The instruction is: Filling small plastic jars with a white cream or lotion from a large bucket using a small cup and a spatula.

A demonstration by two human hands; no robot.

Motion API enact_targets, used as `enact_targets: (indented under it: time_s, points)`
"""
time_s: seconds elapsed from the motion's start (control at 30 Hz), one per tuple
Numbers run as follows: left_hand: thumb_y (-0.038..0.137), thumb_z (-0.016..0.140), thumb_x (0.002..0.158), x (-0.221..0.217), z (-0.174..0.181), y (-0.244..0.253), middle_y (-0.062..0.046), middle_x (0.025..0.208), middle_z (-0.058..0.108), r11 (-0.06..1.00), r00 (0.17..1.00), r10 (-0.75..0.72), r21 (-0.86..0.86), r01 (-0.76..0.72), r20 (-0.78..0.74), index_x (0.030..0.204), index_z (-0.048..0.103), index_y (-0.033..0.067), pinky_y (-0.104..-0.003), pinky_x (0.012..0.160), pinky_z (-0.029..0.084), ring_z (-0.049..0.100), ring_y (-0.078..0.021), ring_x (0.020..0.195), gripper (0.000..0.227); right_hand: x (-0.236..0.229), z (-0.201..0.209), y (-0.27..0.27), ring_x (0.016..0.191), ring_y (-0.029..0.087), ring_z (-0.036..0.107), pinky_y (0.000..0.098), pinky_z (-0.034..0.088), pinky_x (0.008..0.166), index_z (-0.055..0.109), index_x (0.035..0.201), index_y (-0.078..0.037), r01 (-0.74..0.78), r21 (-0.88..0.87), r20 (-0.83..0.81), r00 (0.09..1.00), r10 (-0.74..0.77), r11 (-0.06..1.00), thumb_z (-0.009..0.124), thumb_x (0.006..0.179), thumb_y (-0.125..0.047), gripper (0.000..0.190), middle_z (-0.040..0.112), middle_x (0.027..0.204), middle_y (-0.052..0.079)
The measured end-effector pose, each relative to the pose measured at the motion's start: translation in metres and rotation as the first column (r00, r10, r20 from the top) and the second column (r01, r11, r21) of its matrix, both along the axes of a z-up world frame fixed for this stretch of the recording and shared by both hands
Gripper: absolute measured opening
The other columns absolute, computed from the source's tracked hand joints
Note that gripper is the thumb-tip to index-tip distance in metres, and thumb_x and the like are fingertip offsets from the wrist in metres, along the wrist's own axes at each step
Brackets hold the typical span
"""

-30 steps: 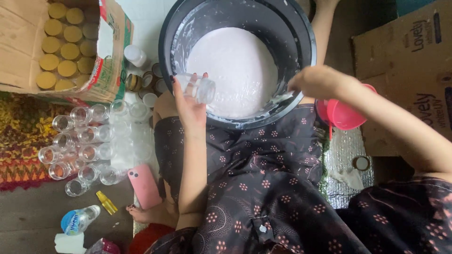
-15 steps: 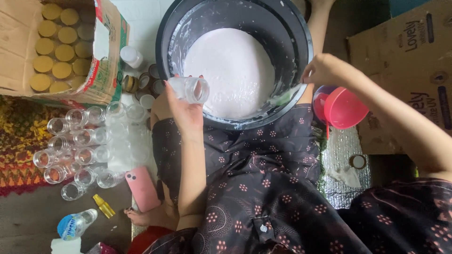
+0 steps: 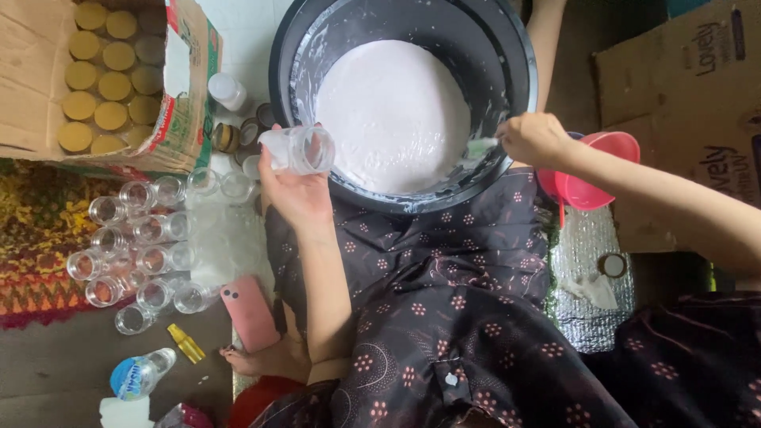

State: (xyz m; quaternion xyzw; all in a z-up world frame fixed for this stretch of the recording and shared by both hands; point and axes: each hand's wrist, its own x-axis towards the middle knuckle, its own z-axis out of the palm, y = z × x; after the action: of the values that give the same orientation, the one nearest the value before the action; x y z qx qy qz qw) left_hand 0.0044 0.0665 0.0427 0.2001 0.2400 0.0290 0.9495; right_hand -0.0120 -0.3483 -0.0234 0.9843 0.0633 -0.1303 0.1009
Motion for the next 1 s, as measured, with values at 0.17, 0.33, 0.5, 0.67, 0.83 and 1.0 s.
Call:
enact_targets:
  time_s: [0.17,0.33,0.5,0.67,0.83,1.0]
  points:
    - [0.038,0.068,0.091,0.002,-0.015,0.013,-0.019,0.122,0.062,0.998,1.0,0.026,-0.053,-0.027,-0.015,0.132,0.059,0.0095,-0.049,0.09,0.063,0.066,-0.0408,0.116,0.051,-0.014,-0.05,0.008,0.091,0.031,0.079,0.0577,0.047,0.093,0.083,0.103,-0.025,0.172,0.187,-0.175,0.975,-0.14,0.967,0.066,0.087,-0.031,0.024,0.081,0.088,0.008]
    - [0.038,0.073,0.088,-0.003,-0.009,0.022,-0.02,0.122,0.063,0.995,0.995,0.093,-0.038,-0.095,-0.033,0.131,0.06,0.0097,-0.046,0.089,0.062,0.067,-0.038,0.112,0.053,-0.031,0.007,0.111,0.105,0.035,0.074,0.0501,0.056,0.09,0.083,0.106,-0.013,0.467,0.394,-0.39,0.865,-0.316,0.792,0.072,0.087,-0.025,0.025,0.079,0.1,0.019]
    - [0.036,0.074,0.088,-0.007,0.002,0.025,-0.017,0.125,0.062,0.992,0.992,0.111,-0.057,-0.114,-0.053,0.132,0.059,0.0102,-0.046,0.089,0.062,0.066,-0.0379,0.113,0.053,-0.024,0.002,0.182,0.11,0.04,0.071,0.0497,0.056,0.09,0.081,0.112,-0.009,0.606,0.59,-0.453,0.795,-0.403,0.533,0.077,0.087,-0.026,0.03,0.076,0.111,0.023]
    - [0.035,0.073,0.09,-0.01,0.008,0.022,-0.013,0.128,0.06,0.989,0.988,0.145,-0.029,-0.147,-0.05,0.13,0.056,0.0099,-0.044,0.089,0.06,0.065,-0.0331,0.111,0.051,0.003,-0.06,0.236,0.105,0.037,0.072,0.0448,0.057,0.081,0.08,0.113,-0.009,0.646,0.686,-0.474,0.746,-0.468,0.335,0.077,0.087,-0.03,0.033,0.074,0.111,0.022]
    - [0.034,0.074,0.09,-0.01,0.007,0.017,-0.012,0.127,0.06,0.99,0.989,0.14,-0.004,-0.14,-0.04,0.127,0.057,0.0092,-0.044,0.088,0.061,0.066,-0.0313,0.11,0.047,0.045,-0.086,0.27,0.045,0.013,0.055,0.0258,0.041,0.037,0.074,0.108,0.007,0.612,0.79,-0.546,0.677,-0.493,-0.037,0.073,0.087,-0.018,0.033,0.062,0.06,0.012]
    - [0.036,0.071,0.093,-0.012,0.009,0.012,-0.013,0.125,0.06,0.992,0.992,0.125,0.027,-0.124,-0.027,0.125,0.058,0.0095,-0.042,0.087,0.062,0.066,-0.0297,0.109,0.044,0.064,-0.045,0.268,0.044,0.001,0.045,0.0132,0.034,0.038,0.072,0.113,0.003,0.522,0.755,-0.654,0.639,-0.405,-0.396,0.068,0.095,-0.019,0.028,0.05,0.056,-0.006]
